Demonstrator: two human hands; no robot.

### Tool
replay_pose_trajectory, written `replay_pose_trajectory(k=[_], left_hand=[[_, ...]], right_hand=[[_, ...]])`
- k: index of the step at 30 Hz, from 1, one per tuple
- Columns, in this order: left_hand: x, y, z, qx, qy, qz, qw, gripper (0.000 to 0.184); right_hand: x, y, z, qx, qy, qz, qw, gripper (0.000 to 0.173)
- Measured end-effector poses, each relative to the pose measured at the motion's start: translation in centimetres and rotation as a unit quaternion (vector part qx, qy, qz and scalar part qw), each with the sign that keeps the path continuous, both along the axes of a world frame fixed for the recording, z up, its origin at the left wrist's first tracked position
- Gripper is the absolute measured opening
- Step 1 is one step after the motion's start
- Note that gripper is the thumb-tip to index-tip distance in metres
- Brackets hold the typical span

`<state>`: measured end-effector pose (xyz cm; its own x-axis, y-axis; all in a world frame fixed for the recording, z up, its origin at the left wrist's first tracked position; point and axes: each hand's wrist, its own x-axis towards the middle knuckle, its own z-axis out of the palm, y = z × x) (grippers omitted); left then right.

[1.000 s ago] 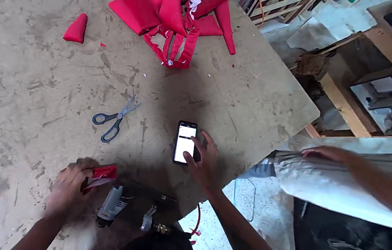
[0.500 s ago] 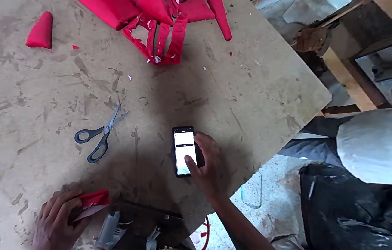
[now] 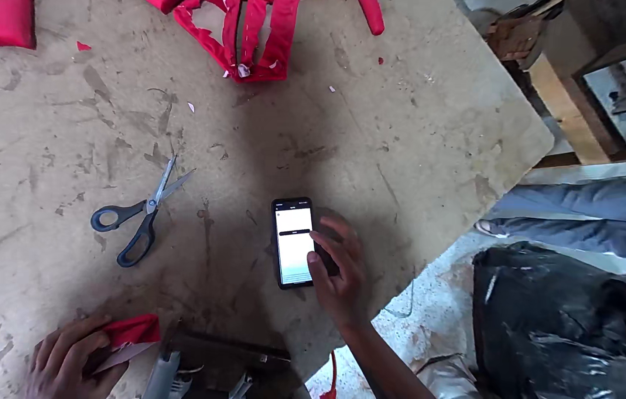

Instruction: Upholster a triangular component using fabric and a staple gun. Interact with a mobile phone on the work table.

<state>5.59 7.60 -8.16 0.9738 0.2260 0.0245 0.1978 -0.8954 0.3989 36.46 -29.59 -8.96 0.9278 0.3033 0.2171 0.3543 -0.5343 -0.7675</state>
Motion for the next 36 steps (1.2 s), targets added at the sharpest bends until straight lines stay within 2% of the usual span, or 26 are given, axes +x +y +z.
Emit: replay_pose_trajectory(k=[16, 22, 36], left_hand=[[0.01, 0.03, 0.04, 0.007, 0.000, -0.002, 1.000, 0.047], [0.01, -0.07, -0.01, 0.004, -0.002, 0.004, 1.000, 0.046], [0.27, -0.11, 0.03, 0.010, -0.004, 0.004, 1.000, 0.044]], right_hand=[[0.00, 0.05, -0.20, 0.022, 0.001, 0.005, 1.000, 0.022], [-0.07, 0.10, 0.02, -0.006, 0.015, 0.009, 1.000, 0.028], [-0.03, -0.14, -0.21, 0.014, 0.012, 0.008, 1.000, 0.028]])
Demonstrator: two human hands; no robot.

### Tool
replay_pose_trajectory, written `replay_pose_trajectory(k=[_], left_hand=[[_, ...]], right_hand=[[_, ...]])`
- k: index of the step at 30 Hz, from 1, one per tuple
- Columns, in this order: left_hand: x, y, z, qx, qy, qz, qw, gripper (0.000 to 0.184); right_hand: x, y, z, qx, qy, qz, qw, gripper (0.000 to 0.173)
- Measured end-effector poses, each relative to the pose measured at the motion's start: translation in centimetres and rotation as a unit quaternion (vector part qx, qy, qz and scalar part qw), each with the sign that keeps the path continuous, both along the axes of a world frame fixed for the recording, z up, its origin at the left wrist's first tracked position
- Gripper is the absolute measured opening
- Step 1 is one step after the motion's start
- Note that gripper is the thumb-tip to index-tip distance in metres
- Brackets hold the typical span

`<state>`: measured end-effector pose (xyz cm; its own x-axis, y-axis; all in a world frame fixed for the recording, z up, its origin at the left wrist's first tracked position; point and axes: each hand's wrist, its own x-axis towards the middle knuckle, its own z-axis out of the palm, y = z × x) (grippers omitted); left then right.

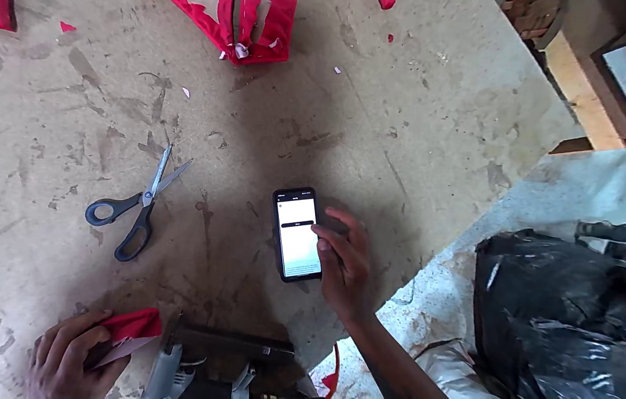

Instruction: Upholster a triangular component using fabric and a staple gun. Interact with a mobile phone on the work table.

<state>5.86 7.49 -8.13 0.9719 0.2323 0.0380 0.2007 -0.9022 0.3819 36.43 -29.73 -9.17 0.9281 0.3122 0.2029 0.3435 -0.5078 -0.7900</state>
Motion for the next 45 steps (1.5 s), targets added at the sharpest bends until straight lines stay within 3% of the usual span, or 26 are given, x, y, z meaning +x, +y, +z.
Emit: replay_pose_trajectory(k=[8, 20, 30, 45], left_hand=[[0.0, 0.0, 0.0, -0.005, 0.001, -0.004, 1.000, 0.046], [-0.2, 0.1, 0.0, -0.003, 0.000, -0.004, 1.000, 0.048], [-0.2, 0.0, -0.2, -0.002, -0.010, 0.009, 1.000, 0.045], [-0.2, -0.1, -0.6, -0.003, -0.029, 0.019, 0.999, 0.044]], right_hand=[[0.9, 0.2, 0.6, -0.045, 0.039, 0.026, 0.998, 0.035], [8.2, -0.4, 1.9, -0.012, 0.018, 0.128, 0.992, 0.046], [7.5, 1.0, 1.7, -0.012, 0.013, 0.220, 0.975, 0.046], [5.6, -0.3, 1.0, 0.025, 0.004, 0.200, 0.979, 0.043]])
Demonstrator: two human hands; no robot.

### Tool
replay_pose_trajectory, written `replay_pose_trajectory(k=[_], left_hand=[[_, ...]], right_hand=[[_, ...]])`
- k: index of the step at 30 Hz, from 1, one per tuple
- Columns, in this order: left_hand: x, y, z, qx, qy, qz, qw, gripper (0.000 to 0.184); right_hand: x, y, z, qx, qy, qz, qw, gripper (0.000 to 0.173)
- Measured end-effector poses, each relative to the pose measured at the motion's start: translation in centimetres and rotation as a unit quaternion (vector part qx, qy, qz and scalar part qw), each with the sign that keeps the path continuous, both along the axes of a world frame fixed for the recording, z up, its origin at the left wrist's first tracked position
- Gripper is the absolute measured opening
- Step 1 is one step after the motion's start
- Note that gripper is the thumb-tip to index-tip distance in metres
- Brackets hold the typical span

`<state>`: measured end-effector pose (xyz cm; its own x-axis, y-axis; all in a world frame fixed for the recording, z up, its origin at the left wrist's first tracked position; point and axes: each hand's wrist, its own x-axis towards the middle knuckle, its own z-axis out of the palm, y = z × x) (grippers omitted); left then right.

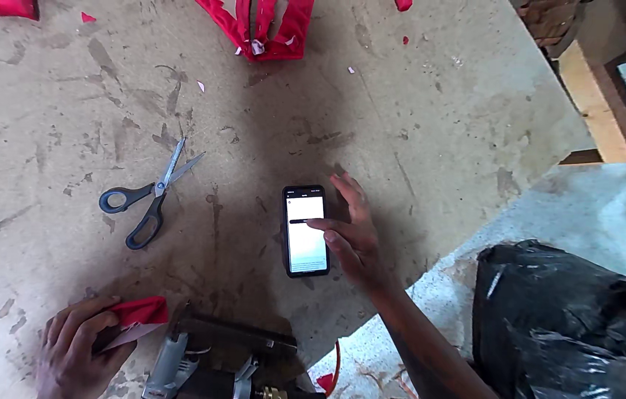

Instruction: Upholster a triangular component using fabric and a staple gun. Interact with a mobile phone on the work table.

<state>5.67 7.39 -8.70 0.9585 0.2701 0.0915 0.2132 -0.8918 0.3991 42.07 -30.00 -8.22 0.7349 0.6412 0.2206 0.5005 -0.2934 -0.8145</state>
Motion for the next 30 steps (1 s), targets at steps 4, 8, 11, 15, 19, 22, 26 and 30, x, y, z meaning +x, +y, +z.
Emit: replay_pose_trajectory(k=[4, 8, 11, 15, 19, 22, 26, 30], left_hand=[[0.2, -0.1, 0.1, -0.003, 0.001, 0.001, 1.000, 0.043], [0.2, 0.0, 0.1, -0.004, -0.001, -0.001, 1.000, 0.043], [0.2, 0.1, 0.2, -0.001, 0.001, -0.003, 1.000, 0.043], [0.2, 0.0, 0.1, 0.000, 0.004, -0.005, 1.000, 0.044], [0.1, 0.1, 0.0, 0.000, 0.001, -0.003, 1.000, 0.043], [0.0, 0.2, 0.0, -0.003, 0.001, -0.005, 1.000, 0.044], [0.0, 0.2, 0.0, -0.004, -0.001, -0.003, 1.000, 0.043], [0.2, 0.1, 0.1, -0.007, -0.001, -0.003, 1.000, 0.043]], right_hand=[[-0.1, -0.1, -0.2, 0.004, -0.004, -0.004, 1.000, 0.045], [0.2, 0.5, 0.1, -0.014, -0.004, -0.008, 1.000, 0.044], [1.0, 2.0, 0.4, -0.043, -0.006, -0.002, 0.999, 0.043], [2.0, 3.7, 0.6, -0.106, -0.022, 0.002, 0.994, 0.045], [1.9, 3.2, 0.6, -0.080, -0.013, 0.014, 0.997, 0.042], [0.9, 1.7, 0.7, -0.021, 0.001, 0.012, 1.000, 0.045], [-0.7, 0.2, -0.1, -0.012, 0.000, -0.022, 1.000, 0.051], [-1.0, 0.5, -0.3, -0.037, -0.013, -0.035, 0.999, 0.050]])
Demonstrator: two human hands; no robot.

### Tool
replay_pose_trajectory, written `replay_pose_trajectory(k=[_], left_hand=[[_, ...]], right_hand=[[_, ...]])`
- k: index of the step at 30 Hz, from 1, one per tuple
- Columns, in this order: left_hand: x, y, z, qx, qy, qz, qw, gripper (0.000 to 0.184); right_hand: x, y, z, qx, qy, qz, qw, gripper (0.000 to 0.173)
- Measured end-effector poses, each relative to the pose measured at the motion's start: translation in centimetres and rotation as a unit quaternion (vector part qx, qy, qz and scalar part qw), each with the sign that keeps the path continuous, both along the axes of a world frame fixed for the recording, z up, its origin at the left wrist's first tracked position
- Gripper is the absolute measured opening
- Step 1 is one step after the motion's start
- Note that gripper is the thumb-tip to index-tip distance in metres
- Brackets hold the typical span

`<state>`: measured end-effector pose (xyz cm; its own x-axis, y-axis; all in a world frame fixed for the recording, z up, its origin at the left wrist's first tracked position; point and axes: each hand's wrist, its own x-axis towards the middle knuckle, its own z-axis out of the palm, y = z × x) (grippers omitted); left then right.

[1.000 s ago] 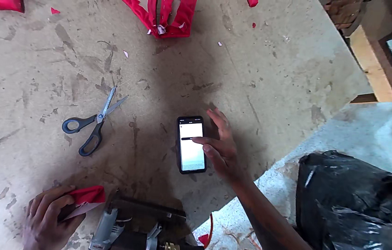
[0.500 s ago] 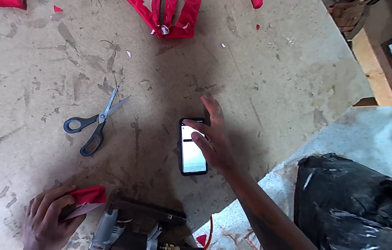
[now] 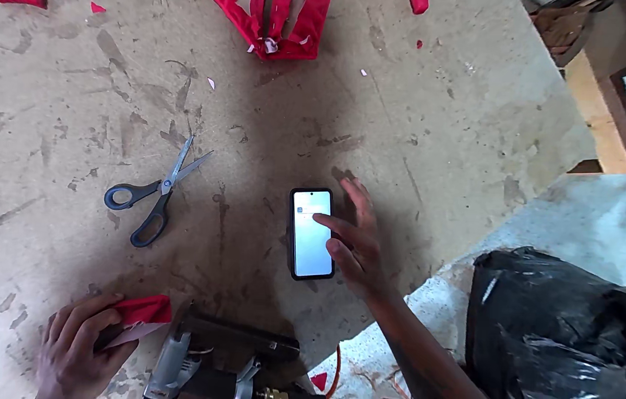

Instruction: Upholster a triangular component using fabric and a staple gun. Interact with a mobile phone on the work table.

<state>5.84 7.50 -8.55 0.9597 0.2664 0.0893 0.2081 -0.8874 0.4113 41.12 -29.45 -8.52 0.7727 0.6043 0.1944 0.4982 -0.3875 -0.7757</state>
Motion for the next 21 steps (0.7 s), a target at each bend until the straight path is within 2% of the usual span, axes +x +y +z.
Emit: replay_pose_trajectory(k=[11, 17, 21], left_hand=[[-0.2, -0.1, -0.4, 0.012, -0.010, 0.004, 1.000, 0.043], [-0.1, -0.1, -0.3, 0.014, -0.014, 0.003, 1.000, 0.043], [-0.3, 0.0, -0.3, 0.018, -0.014, 0.004, 1.000, 0.044]], right_hand=[[-0.1, 0.0, 0.1, 0.022, -0.008, 0.007, 1.000, 0.050], [-0.3, 0.1, -0.1, -0.007, -0.021, 0.002, 1.000, 0.040], [-0.1, -0.2, 1.2, 0.065, 0.031, -0.064, 0.995, 0.060]])
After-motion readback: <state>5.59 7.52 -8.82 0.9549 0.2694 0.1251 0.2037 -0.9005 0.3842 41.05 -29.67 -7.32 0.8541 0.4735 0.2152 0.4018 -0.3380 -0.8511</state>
